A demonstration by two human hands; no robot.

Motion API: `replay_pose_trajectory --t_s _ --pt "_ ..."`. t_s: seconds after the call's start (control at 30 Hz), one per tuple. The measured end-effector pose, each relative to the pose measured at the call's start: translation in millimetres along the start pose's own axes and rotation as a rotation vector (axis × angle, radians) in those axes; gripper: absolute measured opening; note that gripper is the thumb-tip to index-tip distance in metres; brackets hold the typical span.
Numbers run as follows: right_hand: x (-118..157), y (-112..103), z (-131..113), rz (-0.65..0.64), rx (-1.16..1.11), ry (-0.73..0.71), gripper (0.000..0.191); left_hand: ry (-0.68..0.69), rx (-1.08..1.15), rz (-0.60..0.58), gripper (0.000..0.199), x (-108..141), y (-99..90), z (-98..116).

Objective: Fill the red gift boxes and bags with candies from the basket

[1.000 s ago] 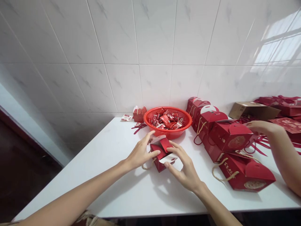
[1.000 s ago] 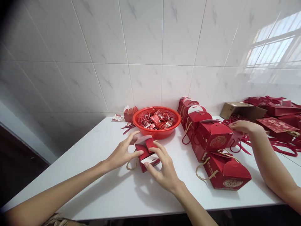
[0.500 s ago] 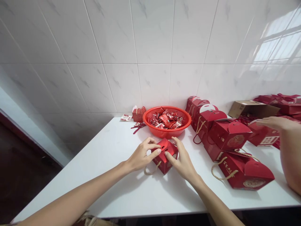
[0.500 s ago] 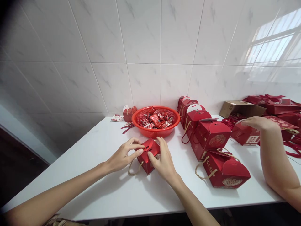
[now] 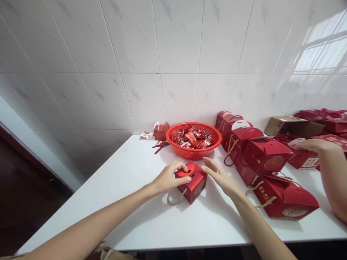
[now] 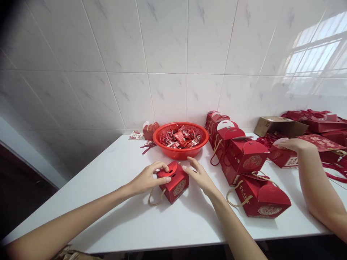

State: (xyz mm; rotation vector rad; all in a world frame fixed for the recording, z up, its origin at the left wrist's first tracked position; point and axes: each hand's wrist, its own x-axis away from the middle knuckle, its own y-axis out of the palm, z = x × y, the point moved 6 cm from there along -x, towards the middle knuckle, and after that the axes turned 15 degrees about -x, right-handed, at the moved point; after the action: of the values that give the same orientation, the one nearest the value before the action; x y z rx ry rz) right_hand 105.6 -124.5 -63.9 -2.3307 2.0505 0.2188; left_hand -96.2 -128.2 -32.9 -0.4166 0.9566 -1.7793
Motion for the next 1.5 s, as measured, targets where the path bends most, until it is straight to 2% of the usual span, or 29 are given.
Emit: replay_pose_trajectory --t_s 0.07,0.2,0.37,0.5,0.6,0.77,0.87,0.97,1.07,1.2,1.27,1.37,1.5 --pt "-2.0 0.4 -3.6 -0.044 -0.006 0.015 0.051 0.004 0.014 -0.047 0.037 -0.8 -2.7 0.9" --pt "-5.6 3.2 -6.1 -0.082 0.009 0.033 0.043 -0.029 0.015 -0.129 0.061 -0.1 -8.1 -1.0" --pt "-15.9 8.0 -6.4 -0.127 0.024 0.021 0.037 -0.209 0.068 -0.301 0.081 4.5 -0.2 -14.9" --pt "-22.1 13.3 -4.2 -0.221 0.011 0.048 0.02 -0.3 0.121 -0.282 0.093 5.0 -0.1 -16.9" --pt "-24.5 13.2 -0.8 -0.231 -0.015 0.066 0.01 -0.292 0.103 -0.218 0.09 4.5 -5.9 -9.8" --pt "-23.2 12.3 2.8 -0.223 -0.094 0.11 0.019 -0.229 0.055 -0.192 0.073 4.3 -11.4 2.4" --pt "-21.1 7.2 -4.1 -0.201 -0.127 0.129 0.025 -0.169 0.055 -0.182 0.062 3.5 -12.1 5.9" --pt "-18.7 -3.1 -25.2 -0.133 -0.178 0.084 0.034 -0.123 0.022 -0.126 0.053 2.2 -15.0 7.0" --pt "-12.7 -9.2 -57.3 -0.072 -0.261 -0.023 0.038 -0.113 -0.023 -0.104 0.045 1.6 -17.8 7.9" --pt "0.6 -0.2 -92.5 -0.092 -0.231 -0.136 0.03 -0.131 0.02 -0.139 0.049 3.8 -24.2 15.7" --pt "7.0 8.1 -101.1 -0.117 -0.14 -0.169 0.025 -0.058 0.148 -0.168 0.051 6.3 -28.0 27.7" --pt "15.5 22.3 -105.1 -0.174 0.01 -0.21 0.023 0.169 0.324 -0.131 0.042 12.3 -37.8 50.6" --pt "25.7 41.5 -102.0 -0.215 0.173 -0.244 0.021 0.45 0.298 -0.047 0.037 23.9 -45.6 68.2"
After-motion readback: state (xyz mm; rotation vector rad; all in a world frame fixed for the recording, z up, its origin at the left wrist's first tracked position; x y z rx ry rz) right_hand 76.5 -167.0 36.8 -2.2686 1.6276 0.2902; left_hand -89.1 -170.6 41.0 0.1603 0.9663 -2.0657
